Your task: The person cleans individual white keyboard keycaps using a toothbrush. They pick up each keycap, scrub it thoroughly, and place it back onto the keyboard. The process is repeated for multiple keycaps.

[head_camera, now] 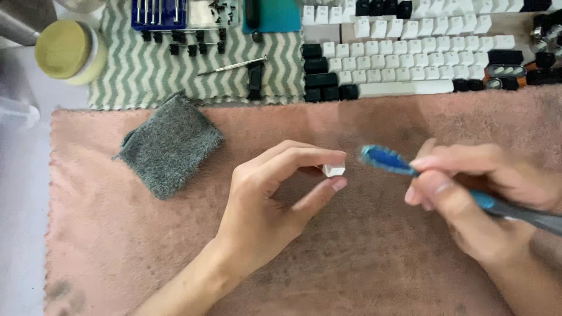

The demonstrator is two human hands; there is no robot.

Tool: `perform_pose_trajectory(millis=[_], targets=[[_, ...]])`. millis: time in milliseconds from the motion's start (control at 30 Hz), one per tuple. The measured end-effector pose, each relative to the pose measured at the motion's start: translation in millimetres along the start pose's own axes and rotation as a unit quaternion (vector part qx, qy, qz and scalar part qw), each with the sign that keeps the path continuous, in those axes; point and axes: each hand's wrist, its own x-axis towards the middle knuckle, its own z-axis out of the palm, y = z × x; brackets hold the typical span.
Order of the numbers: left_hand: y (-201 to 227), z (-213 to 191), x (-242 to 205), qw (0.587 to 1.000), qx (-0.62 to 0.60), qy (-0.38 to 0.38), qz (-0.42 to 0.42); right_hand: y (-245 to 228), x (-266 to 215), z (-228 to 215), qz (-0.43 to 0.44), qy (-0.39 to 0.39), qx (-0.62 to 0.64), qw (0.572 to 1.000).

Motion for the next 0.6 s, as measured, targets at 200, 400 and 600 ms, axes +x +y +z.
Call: perform_pose_trajectory(millis=[200, 400, 600], targets=[[-14.7, -2.9, -9.1, 0.995, 0.063, -0.029, 0.067, -8.3, 13.6, 12.7, -0.104, -0.085, -0.029, 0.991], [-22.3, -5.5, -12.2, 0.992, 0.073, -0.073, 0.068, -9.6, 22.2, 13.9, -0.151, -0.131, -0.047, 0.979], [-19.9, -11.1, -8.9, 0.987, 0.084, -0.125, 0.058, -11.0, 18.9, 18.5, -0.127, -0.134, -0.045, 0.982]])
